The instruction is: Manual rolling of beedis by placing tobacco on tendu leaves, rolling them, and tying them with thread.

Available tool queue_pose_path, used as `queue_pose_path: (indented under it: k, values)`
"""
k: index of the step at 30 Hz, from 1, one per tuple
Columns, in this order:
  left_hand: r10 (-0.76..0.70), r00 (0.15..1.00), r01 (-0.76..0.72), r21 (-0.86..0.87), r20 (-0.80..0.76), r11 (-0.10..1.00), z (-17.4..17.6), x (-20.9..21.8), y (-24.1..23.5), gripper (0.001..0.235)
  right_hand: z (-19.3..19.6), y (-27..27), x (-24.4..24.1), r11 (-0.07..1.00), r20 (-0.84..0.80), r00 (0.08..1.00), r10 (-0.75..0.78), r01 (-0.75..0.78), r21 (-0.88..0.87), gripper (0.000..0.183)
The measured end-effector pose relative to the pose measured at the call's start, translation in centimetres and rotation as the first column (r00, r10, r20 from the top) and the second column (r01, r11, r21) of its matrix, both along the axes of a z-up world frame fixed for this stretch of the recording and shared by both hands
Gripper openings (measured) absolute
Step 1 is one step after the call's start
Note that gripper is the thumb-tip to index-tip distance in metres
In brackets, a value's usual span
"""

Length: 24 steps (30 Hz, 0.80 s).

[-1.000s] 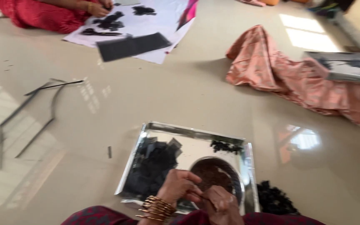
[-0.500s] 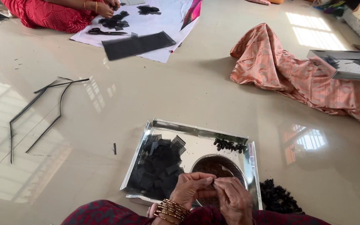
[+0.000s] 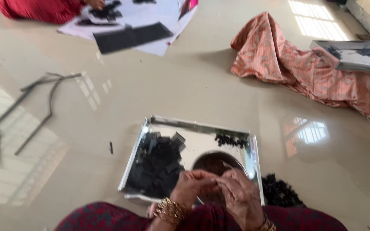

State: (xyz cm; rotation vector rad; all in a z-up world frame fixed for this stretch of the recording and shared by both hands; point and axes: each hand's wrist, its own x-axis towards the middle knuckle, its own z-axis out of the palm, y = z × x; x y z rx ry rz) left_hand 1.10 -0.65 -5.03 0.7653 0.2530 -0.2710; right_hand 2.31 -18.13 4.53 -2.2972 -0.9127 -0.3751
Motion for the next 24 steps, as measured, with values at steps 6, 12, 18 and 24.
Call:
queue_pose_path:
  k: [6, 12, 18, 24]
  values:
    - [-0.042, 0.986, 0.064, -0.129, 0.164, 0.990, 2.2, -0.2, 0.5, 0.015, 1.7, 0.5, -1.3, 0.991, -0.008, 1.000, 0.016, -0.015, 0.135, 0.015]
    - [-0.029, 0.969, 0.065, -0.142, 0.245, 0.988, 2.0, -0.7, 1.1, 0.013, 4.5, 1.2, -1.0, 0.998, -0.079, 0.996, 0.040, -0.037, 0.041, 0.008]
    - [-0.010, 0.967, 0.080, -0.265, 0.253, 0.961, 3.1, -1.0, 1.3, 0.008, 5.2, 0.4, 0.0, 0.944, -0.654, 0.756, -0.018, 0.229, 0.239, 0.015]
    - [-0.001, 0.982, 0.060, -0.304, 0.191, 0.951, 3.5, -1.2, 1.3, 0.006, 6.7, 0.0, -0.4, 0.991, -0.551, 0.831, -0.074, 0.121, 0.049, 0.019]
